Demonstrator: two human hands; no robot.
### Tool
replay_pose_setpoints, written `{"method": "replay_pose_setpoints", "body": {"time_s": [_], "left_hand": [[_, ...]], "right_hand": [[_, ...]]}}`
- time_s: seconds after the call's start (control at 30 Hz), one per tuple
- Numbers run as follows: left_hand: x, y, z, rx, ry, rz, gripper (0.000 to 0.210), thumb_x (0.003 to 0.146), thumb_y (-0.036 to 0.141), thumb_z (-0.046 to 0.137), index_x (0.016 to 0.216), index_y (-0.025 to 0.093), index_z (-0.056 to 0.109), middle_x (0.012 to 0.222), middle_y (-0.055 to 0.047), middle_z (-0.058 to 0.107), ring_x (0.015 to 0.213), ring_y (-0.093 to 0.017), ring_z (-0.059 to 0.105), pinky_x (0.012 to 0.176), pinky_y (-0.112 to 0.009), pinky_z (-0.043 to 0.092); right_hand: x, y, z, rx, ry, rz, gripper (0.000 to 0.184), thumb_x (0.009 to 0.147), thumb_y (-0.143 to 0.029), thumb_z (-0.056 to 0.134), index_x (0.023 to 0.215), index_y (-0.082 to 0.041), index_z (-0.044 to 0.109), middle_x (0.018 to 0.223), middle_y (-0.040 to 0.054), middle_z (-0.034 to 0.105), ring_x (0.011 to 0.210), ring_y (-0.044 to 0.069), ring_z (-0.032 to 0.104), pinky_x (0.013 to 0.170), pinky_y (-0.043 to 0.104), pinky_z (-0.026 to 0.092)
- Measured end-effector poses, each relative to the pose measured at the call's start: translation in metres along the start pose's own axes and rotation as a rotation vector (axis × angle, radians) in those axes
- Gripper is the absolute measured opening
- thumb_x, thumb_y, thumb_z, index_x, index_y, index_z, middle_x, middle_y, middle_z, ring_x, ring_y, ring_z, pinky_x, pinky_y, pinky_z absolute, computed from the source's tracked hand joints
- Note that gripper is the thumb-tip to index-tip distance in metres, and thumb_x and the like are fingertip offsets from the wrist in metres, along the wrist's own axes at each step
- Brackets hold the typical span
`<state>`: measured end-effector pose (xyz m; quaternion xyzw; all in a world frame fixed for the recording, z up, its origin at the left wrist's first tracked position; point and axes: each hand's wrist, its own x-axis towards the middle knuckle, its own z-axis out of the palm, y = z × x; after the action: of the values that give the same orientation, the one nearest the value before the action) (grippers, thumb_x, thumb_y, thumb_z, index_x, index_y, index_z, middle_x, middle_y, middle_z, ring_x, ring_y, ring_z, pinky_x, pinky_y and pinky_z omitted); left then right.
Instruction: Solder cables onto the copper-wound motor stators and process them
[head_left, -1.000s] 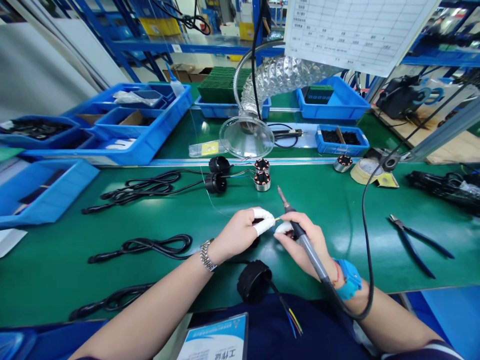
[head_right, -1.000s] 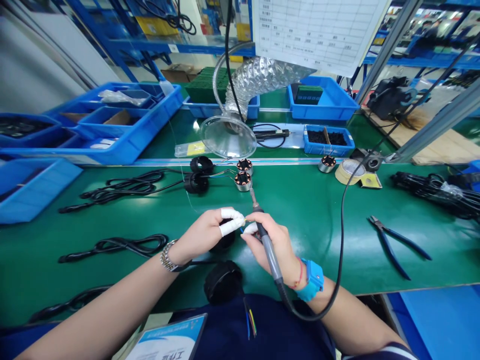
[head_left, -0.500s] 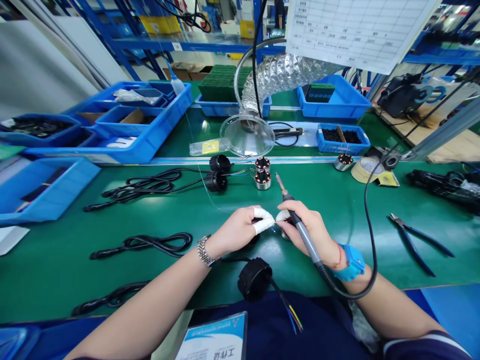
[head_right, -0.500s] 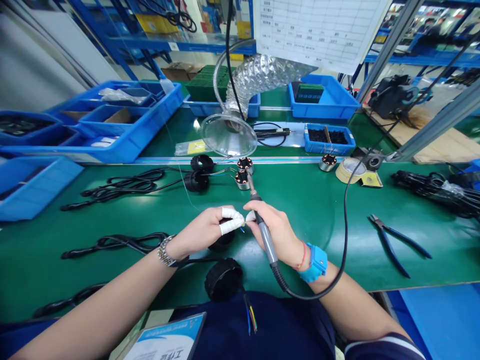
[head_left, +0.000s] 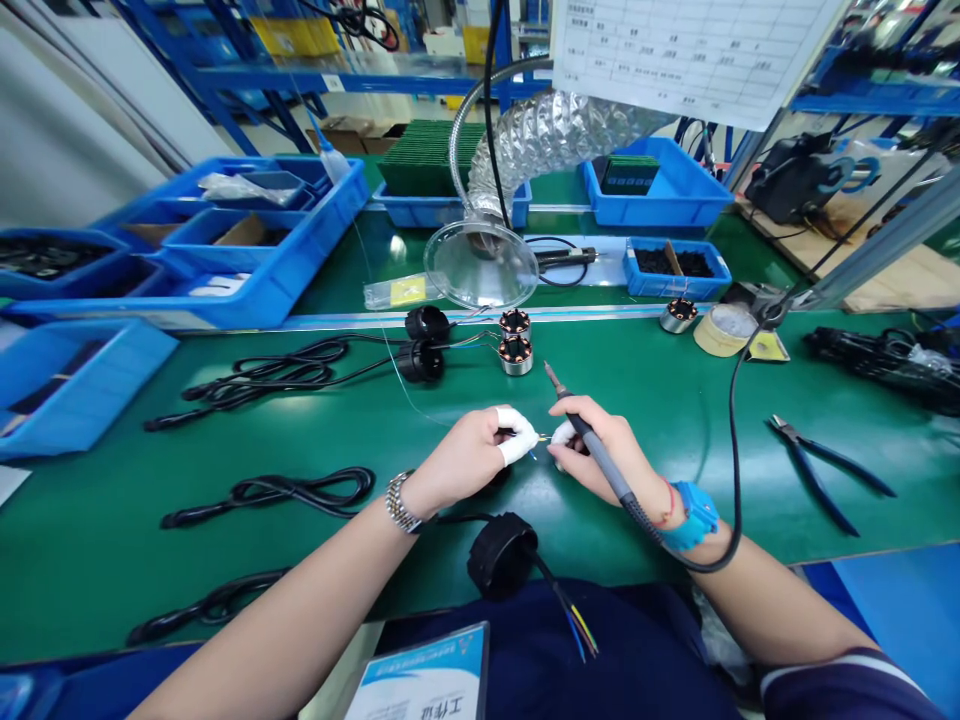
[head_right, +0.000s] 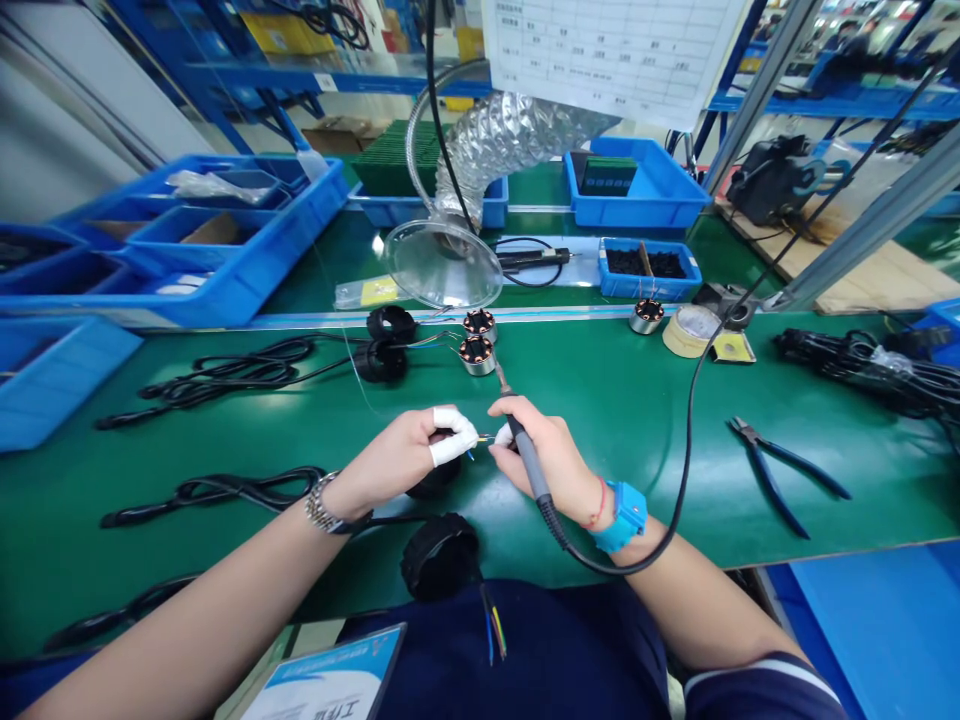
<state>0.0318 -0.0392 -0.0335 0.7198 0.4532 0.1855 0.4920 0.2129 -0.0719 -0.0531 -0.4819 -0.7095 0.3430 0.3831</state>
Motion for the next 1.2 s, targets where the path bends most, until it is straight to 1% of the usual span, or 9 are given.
{"method": "replay_pose_setpoints", "body": {"time_s": [0.1,0.17,0.23,0.37,0.47,0.53,0.67,0.8,1.2], "left_hand": [[-0.001,0.000,0.000,0.007,0.001,0.005,0.019,0.077,0.033,0.051,0.074,0.016,0.059,0.074,0.000,0.054,0.063,-0.011,0.046,0.055,-0.021,0.036],[-0.001,-0.001,0.000,0.010,-0.004,0.010,0.018,0.077,0.032,0.051,0.073,0.016,0.058,0.072,0.000,0.053,0.061,-0.010,0.045,0.055,-0.021,0.035],[-0.001,-0.001,0.001,0.031,-0.009,0.025,0.017,0.077,0.031,0.051,0.072,0.016,0.059,0.071,0.001,0.052,0.059,-0.009,0.045,0.055,-0.021,0.035],[-0.001,-0.005,0.003,0.072,-0.016,0.054,0.017,0.077,0.029,0.051,0.071,0.016,0.060,0.071,0.001,0.051,0.060,-0.009,0.044,0.056,-0.021,0.035],[-0.001,-0.006,0.003,0.087,-0.011,0.061,0.017,0.077,0.028,0.051,0.069,0.016,0.060,0.071,0.001,0.052,0.060,-0.009,0.045,0.056,-0.021,0.036],[0.000,-0.005,0.004,0.099,-0.005,0.058,0.016,0.077,0.027,0.051,0.069,0.016,0.060,0.070,0.001,0.052,0.060,-0.009,0.045,0.056,-0.021,0.036],[0.001,-0.001,0.004,0.107,-0.003,0.035,0.016,0.076,0.026,0.051,0.068,0.016,0.059,0.070,0.001,0.053,0.059,-0.009,0.046,0.055,-0.021,0.036],[0.001,-0.002,0.004,0.107,-0.006,0.024,0.016,0.076,0.026,0.051,0.069,0.016,0.060,0.071,0.001,0.054,0.059,-0.009,0.045,0.054,-0.021,0.036],[0.001,-0.002,0.003,0.128,-0.003,0.022,0.015,0.076,0.026,0.050,0.069,0.016,0.059,0.070,0.001,0.053,0.058,-0.009,0.045,0.054,-0.021,0.035]], "right_hand": [[0.001,-0.002,0.004,-0.028,0.047,0.003,0.036,0.071,-0.014,0.055,0.105,-0.022,0.047,0.065,-0.0052,0.058,0.055,0.008,0.055,0.058,0.019,0.044],[-0.001,-0.004,0.001,-0.030,0.049,-0.004,0.037,0.070,-0.015,0.057,0.106,-0.022,0.047,0.069,-0.0045,0.059,0.056,0.007,0.055,0.058,0.019,0.044],[-0.006,-0.007,-0.007,-0.041,0.056,-0.023,0.034,0.072,-0.018,0.059,0.105,-0.021,0.048,0.073,-0.0028,0.061,0.058,0.008,0.055,0.060,0.019,0.045],[-0.022,-0.017,-0.034,-0.119,0.104,-0.090,0.023,0.081,-0.023,0.052,0.104,-0.020,0.055,0.078,0.0004,0.064,0.061,0.009,0.056,0.061,0.021,0.045],[-0.033,-0.019,-0.050,-0.176,0.154,-0.166,0.026,0.078,-0.023,0.055,0.104,-0.021,0.059,0.083,0.0032,0.065,0.069,0.013,0.057,0.064,0.026,0.046],[-0.038,-0.017,-0.055,-0.138,0.160,-0.181,0.022,0.078,-0.021,0.056,0.099,-0.021,0.062,0.081,0.0038,0.064,0.069,0.014,0.055,0.063,0.028,0.045],[-0.041,-0.007,-0.055,0.001,0.138,-0.133,0.016,0.077,-0.018,0.056,0.090,-0.020,0.065,0.073,0.0033,0.064,0.064,0.014,0.053,0.060,0.030,0.043],[-0.039,-0.004,-0.053,0.043,0.128,-0.099,0.015,0.077,-0.018,0.057,0.088,-0.019,0.066,0.070,0.0028,0.064,0.062,0.014,0.052,0.059,0.031,0.041],[-0.036,-0.004,-0.050,0.024,0.112,-0.080,0.014,0.076,-0.019,0.057,0.086,-0.020,0.067,0.071,0.0019,0.066,0.061,0.013,0.051,0.062,0.031,0.041]]}}
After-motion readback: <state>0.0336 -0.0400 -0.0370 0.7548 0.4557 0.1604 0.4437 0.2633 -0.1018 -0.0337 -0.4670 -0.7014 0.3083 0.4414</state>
